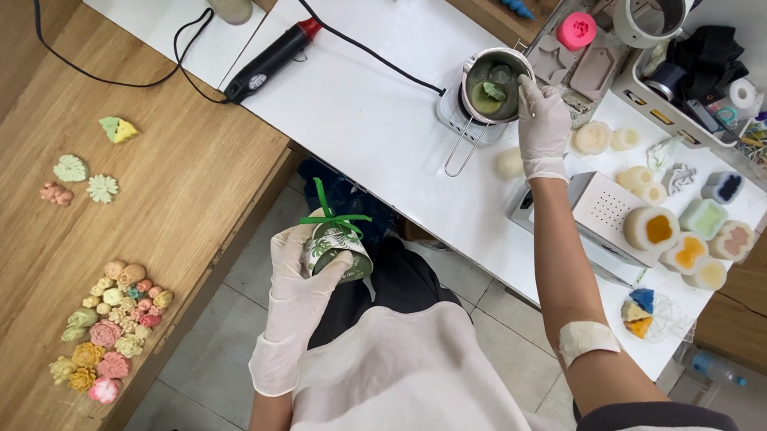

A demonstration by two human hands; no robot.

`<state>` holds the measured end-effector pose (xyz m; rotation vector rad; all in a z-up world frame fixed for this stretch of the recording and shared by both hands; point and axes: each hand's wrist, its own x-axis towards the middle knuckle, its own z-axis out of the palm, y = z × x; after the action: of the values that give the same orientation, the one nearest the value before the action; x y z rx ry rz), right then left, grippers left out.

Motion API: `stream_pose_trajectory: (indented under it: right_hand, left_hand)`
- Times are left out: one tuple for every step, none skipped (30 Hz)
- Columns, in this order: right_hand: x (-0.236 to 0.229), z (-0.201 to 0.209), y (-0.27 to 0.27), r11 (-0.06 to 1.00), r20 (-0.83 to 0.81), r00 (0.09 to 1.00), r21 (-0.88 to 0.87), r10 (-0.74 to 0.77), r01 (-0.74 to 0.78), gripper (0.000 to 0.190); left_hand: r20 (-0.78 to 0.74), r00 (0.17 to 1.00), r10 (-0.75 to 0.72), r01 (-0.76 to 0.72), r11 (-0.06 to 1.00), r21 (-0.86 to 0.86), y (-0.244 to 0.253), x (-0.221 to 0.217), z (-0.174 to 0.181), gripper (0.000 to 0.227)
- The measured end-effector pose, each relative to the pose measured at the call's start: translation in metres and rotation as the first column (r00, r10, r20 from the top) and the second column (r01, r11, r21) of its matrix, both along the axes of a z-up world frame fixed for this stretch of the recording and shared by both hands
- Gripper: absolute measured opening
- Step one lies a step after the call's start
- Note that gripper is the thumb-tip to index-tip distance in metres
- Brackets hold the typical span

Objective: The person wearing gloves wraps small flower-shaped candles in clear plastic film at a wooden workbench, pressing the wrap around each candle and setting finished ones aside. They also handle green candle wicks and briefly work at a melting station with a small pot before returning to wrapping.

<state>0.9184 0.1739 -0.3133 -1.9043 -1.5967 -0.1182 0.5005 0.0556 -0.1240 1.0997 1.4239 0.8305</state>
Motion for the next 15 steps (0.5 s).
stream_pose_trajectory:
  right_hand:
    - [-0.001,-0.004,0.001,1.000,-0.020,1.000,0.002,-0.009,0.009,0.021]
    - [0.001,-0.011,0.000,1.000,-0.019,1.000,0.002,0.002,-0.002,0.021]
    - [0.003,-0.018,0.000,0.999,-0.063,0.998,0.040,-0.024,0.026,0.019]
    - [0.005,-0.024,0.000,0.996,-0.108,0.993,0.076,-0.048,0.056,0.017]
    - [0.005,-0.022,-0.001,0.996,-0.107,0.994,0.077,-0.034,0.042,0.017]
    - [0.004,-0.020,-0.002,0.995,-0.174,0.982,0.045,-0.077,0.086,0.017]
    - [0.003,-0.018,-0.001,0.991,-0.240,0.963,0.013,-0.124,0.131,0.017]
    - [-0.002,-0.007,0.001,0.992,-0.240,0.964,0.019,-0.113,0.121,0.017]
    - [-0.006,0.004,-0.001,0.983,-0.336,0.924,-0.095,-0.182,0.159,0.021]
    - [-0.011,0.015,-0.003,0.960,-0.419,0.871,-0.214,-0.257,0.181,0.025]
    - [-0.011,0.017,-0.006,0.961,-0.416,0.874,-0.215,-0.250,0.173,0.025]
    - [-0.012,0.019,-0.010,0.937,-0.439,0.843,-0.291,-0.310,0.193,0.029]
    - [-0.013,0.021,-0.013,0.907,-0.456,0.809,-0.364,-0.370,0.209,0.034]
    - [-0.011,0.025,-0.020,0.909,-0.454,0.813,-0.363,-0.364,0.204,0.034]
    - [-0.011,0.029,-0.026,0.920,-0.473,0.805,-0.325,-0.358,0.218,0.034]
  left_hand:
    - [0.017,0.999,0.031,-0.031,0.999,-0.007,-0.002,0.002,0.001,0.058]
    - [0.019,0.999,0.042,-0.042,0.999,-0.007,-0.006,0.002,-0.001,0.058]
    - [0.044,0.997,0.071,-0.072,0.997,0.037,-0.009,0.003,-0.004,0.059]
    - [0.069,0.993,0.098,-0.104,0.991,0.081,-0.013,0.004,-0.007,0.059]
    - [0.070,0.991,0.111,-0.117,0.990,0.082,-0.014,0.006,-0.002,0.059]
    - [0.154,0.977,0.150,-0.158,0.987,0.038,-0.016,0.008,0.002,0.064]
    - [0.236,0.954,0.186,-0.191,0.982,-0.003,-0.015,0.009,0.006,0.068]
    - [0.237,0.952,0.194,-0.200,0.980,0.003,-0.016,0.009,0.005,0.068]
    - [0.219,0.951,0.216,-0.222,0.975,0.000,-0.019,0.009,0.003,0.068]
    - [0.201,0.950,0.238,-0.243,0.970,-0.002,-0.022,0.009,0.002,0.068]
    - [0.203,0.948,0.246,-0.251,0.968,-0.004,-0.025,0.008,0.001,0.068]
    - [0.164,0.952,0.259,-0.263,0.965,0.001,-0.028,0.006,0.001,0.067]
    - [0.125,0.955,0.270,-0.273,0.962,0.008,-0.031,0.005,0.001,0.066]
    - [0.129,0.952,0.276,-0.280,0.960,0.008,-0.034,0.002,0.005,0.066]
    - [0.174,0.946,0.274,-0.280,0.960,0.010,-0.037,-0.001,0.009,0.067]
